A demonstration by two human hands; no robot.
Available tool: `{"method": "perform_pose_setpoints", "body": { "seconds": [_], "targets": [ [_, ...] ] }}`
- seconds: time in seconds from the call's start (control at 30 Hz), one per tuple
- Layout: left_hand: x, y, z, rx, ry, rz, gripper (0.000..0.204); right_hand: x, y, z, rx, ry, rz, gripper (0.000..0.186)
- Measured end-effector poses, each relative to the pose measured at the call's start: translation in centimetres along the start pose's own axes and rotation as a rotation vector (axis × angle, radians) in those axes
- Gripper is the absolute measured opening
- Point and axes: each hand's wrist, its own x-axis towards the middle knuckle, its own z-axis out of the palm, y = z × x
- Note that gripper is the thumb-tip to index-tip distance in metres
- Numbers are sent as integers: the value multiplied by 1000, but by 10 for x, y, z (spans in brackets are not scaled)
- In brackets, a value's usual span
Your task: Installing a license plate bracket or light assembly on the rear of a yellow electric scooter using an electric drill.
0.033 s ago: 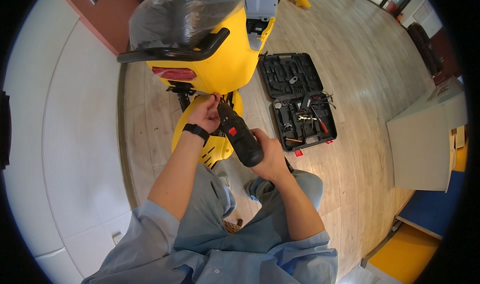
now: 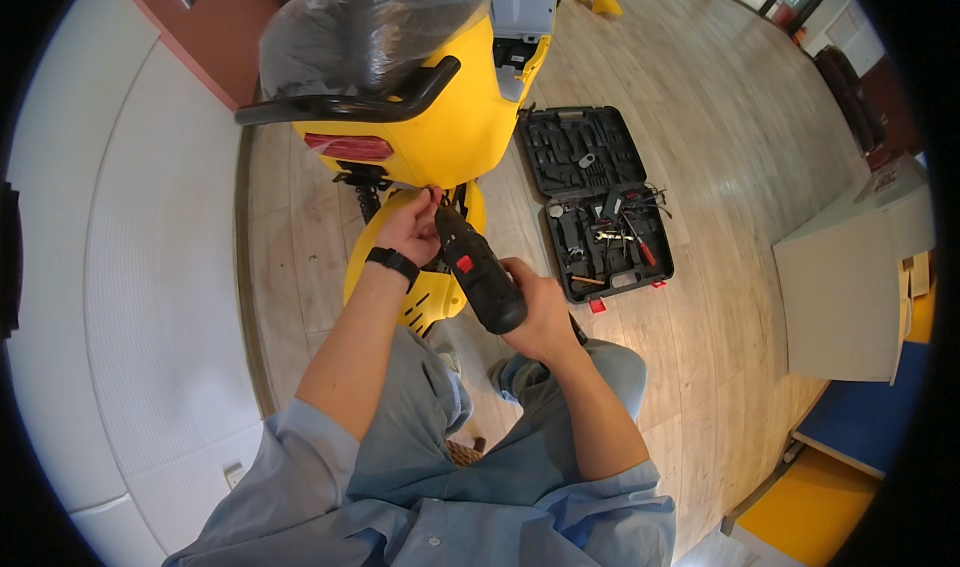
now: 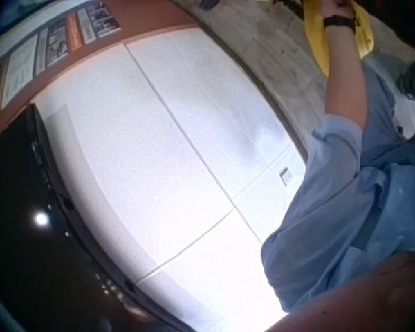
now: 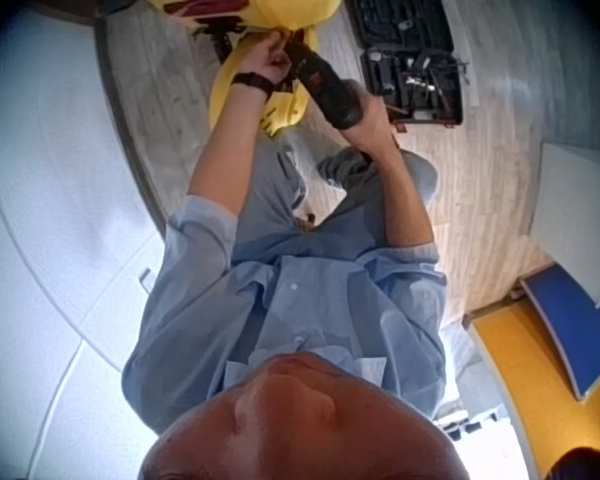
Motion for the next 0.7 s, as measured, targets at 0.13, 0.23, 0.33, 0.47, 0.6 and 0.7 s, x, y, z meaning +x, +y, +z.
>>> {"method": "perform_pose_setpoints", "body": {
  "seconds": [0.13,0.23,0.33,0.47,0.6,0.7],
  "targets": [
    [7,-1,-5,27,-27,29,13,-1,-1,1,3,-28,3,42],
    [11,-1,-6,-7,38,23,14,-1,0,3,-4,-26,-7,44],
    [13,-1,-8,-22,25,13,13,-1,2,5,-23,-22,-12,44],
    [17,-3,-11,-38,50,8,14,0,1,7,-43,-22,-10,44],
    [19,-6,-8,-53,13,4,15,0,0,10,-35,-14,-22,44],
    [11,-9,3,-44,22,14,16,0,0,8,-42,2,-18,43]
  ]
}}
